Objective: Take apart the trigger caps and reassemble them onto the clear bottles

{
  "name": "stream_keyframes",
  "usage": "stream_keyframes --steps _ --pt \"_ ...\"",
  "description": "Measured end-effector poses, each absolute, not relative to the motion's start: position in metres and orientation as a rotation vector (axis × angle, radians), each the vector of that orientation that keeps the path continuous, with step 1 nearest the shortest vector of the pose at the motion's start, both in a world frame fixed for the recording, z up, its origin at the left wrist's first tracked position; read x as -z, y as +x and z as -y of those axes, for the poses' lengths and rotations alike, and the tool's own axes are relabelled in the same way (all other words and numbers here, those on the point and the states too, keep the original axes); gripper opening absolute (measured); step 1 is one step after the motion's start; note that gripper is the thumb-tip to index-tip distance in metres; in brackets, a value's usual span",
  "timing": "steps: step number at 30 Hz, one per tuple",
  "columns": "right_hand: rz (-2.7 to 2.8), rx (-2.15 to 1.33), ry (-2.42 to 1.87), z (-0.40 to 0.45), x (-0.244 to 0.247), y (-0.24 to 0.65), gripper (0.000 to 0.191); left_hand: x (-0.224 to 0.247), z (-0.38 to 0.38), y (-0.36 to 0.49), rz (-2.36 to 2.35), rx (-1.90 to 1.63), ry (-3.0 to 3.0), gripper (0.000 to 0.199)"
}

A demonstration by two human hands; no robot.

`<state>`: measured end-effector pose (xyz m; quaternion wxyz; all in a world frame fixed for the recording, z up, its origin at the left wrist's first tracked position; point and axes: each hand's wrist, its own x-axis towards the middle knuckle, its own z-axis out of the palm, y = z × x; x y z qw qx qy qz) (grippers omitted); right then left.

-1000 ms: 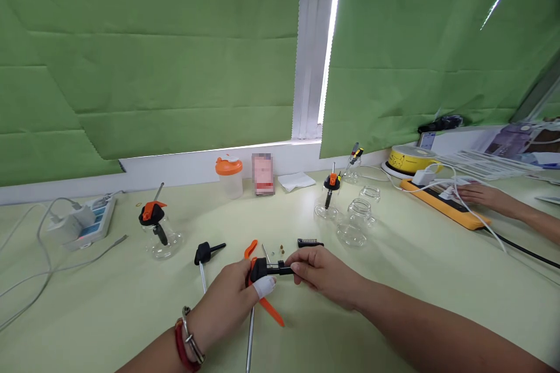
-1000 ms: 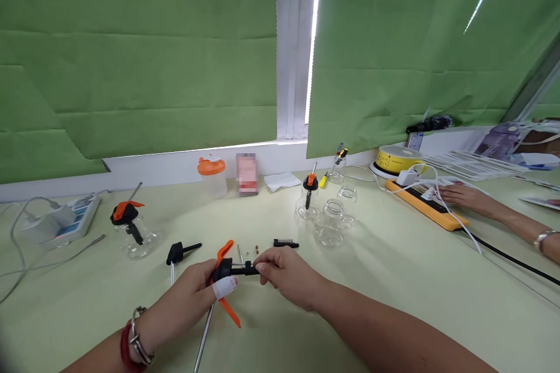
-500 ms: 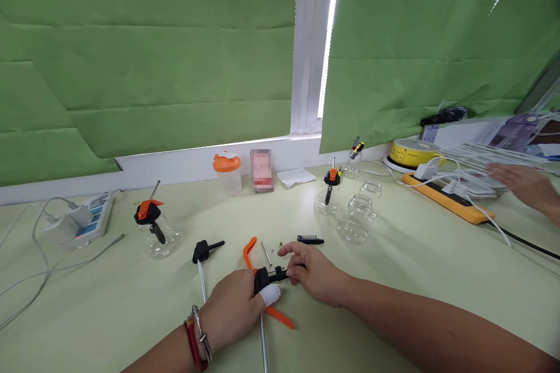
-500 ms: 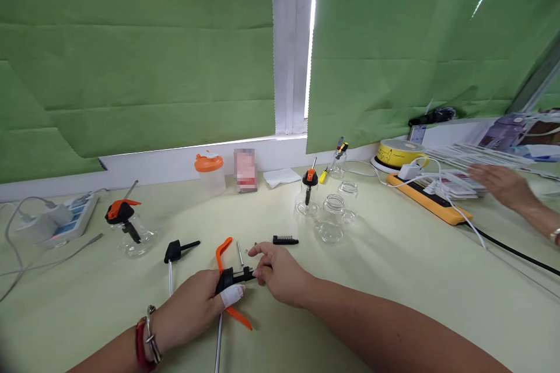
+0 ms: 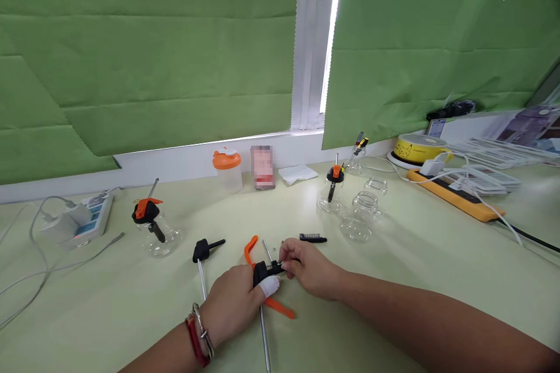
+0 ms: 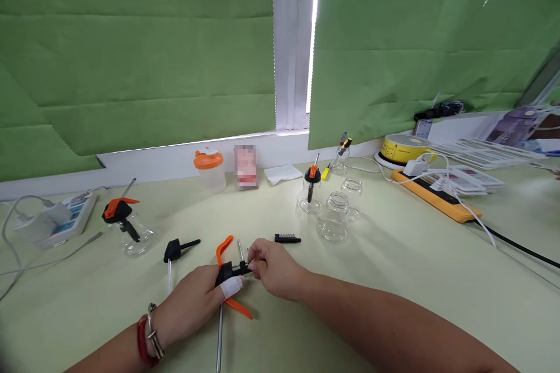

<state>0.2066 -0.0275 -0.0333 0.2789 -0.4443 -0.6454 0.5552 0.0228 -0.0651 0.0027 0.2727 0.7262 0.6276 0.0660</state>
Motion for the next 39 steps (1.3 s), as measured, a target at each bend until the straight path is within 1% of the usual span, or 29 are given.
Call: stream_keyframes --steps 12,20,24,39 --pt "1.753 -1.459 -1.195 0.0269 0.034 0.2063 0.012 -0.0008 0.0633 0.0202 -1.697 -0.159 1.963 0.038" --pt "1.764 -1.456 -1.191 0.0263 0.0335 0.2067 0.015 -0.0029 0.0622 0.0193 -1.702 -0.159 1.941 0.039" --pt "1.773 -1.44 -1.2 0.0265 0.033 0.2068 0.013 -0.0025 0.0623 0.0197 -1.724 -0.149 1.932 0.04" --pt "1.808 -1.421 -1.204 0.0262 0.0327 0.2072 0.013 -0.0008 0.0591 0.0159 -1.701 -0.194 1.902 0.039"
